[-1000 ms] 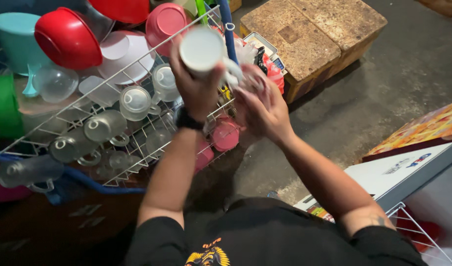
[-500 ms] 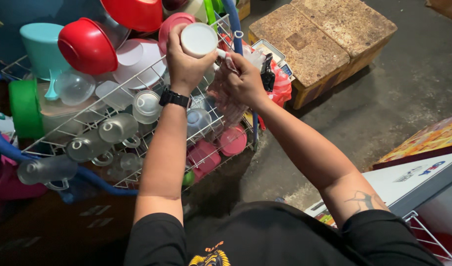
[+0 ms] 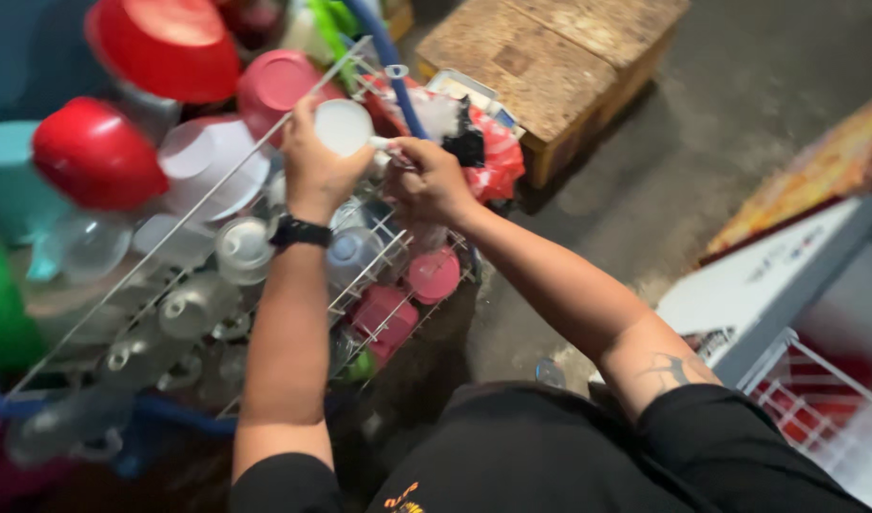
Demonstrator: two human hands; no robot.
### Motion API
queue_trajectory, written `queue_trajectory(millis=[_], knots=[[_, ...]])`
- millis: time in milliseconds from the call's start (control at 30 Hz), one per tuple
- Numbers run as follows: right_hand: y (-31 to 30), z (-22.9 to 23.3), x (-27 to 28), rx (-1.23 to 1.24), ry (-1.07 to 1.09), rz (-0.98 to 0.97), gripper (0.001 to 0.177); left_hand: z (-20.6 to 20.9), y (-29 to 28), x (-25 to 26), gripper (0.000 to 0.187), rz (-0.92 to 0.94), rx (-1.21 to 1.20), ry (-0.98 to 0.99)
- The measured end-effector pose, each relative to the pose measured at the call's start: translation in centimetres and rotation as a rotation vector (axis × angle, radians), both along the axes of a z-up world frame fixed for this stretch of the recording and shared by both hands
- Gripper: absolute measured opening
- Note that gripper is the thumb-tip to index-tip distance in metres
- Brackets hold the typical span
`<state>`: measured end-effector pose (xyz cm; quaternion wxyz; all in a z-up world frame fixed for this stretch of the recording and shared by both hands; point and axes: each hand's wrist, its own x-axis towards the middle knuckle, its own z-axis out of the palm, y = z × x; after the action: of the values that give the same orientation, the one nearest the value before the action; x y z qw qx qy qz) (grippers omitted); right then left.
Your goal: The person retrieves various plastic cups and plates from a freezer, wipes each item dry with a cloth, and places them on a dish rack. The sequence includes handling white, blue, orange, red, and brown items one at a time.
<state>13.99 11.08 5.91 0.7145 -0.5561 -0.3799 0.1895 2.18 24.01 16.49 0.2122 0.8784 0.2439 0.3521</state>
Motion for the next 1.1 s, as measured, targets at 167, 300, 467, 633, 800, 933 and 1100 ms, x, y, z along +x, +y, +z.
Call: queue_trajectory(millis=[167,300,467,633,800,933,1100], knots=[[-0.7,0.4,-1.3,0.034,-0.031,-0.043,0.035,1.2,-2.0,-0.9,0.099,-0.095,0.168,0.015],[-2.1,0.7,-2.2,-0.039,0.109,-0.016,0.033,1.3,-6.3,-2.3,0.09,-0.18,0.225,-0.117],[-4.3,0.0,-2.3,0.094,-0.034,-0.221,0.036,-1.4,-12.1,-2.5,0.074,-0.275,0.321,-0.233],[-9.9,-1.1,-2.6,0.004,0.175,-0.344,0.037,-5.6,-16.1,-0.8,0.097,-0.609,0.23,-0.298],[-18.7,-3.1,-2.2,0.294,0.483,-0.396,0.023,-10.3,-20.3,2.7,0.12,-0.925,0.212,-0.258],[-24.4,-4.6,-2.4,0.41,0.758,-0.421,0.022,-13.8,-24.3,5.7,0.122,-1.17,-0.102,-0.146],[-31.2,-4.8,-1.2,0.304,0.793,-0.518,0.031,-16.6,-28.9,10.1,0.094,-1.247,-0.113,0.115]])
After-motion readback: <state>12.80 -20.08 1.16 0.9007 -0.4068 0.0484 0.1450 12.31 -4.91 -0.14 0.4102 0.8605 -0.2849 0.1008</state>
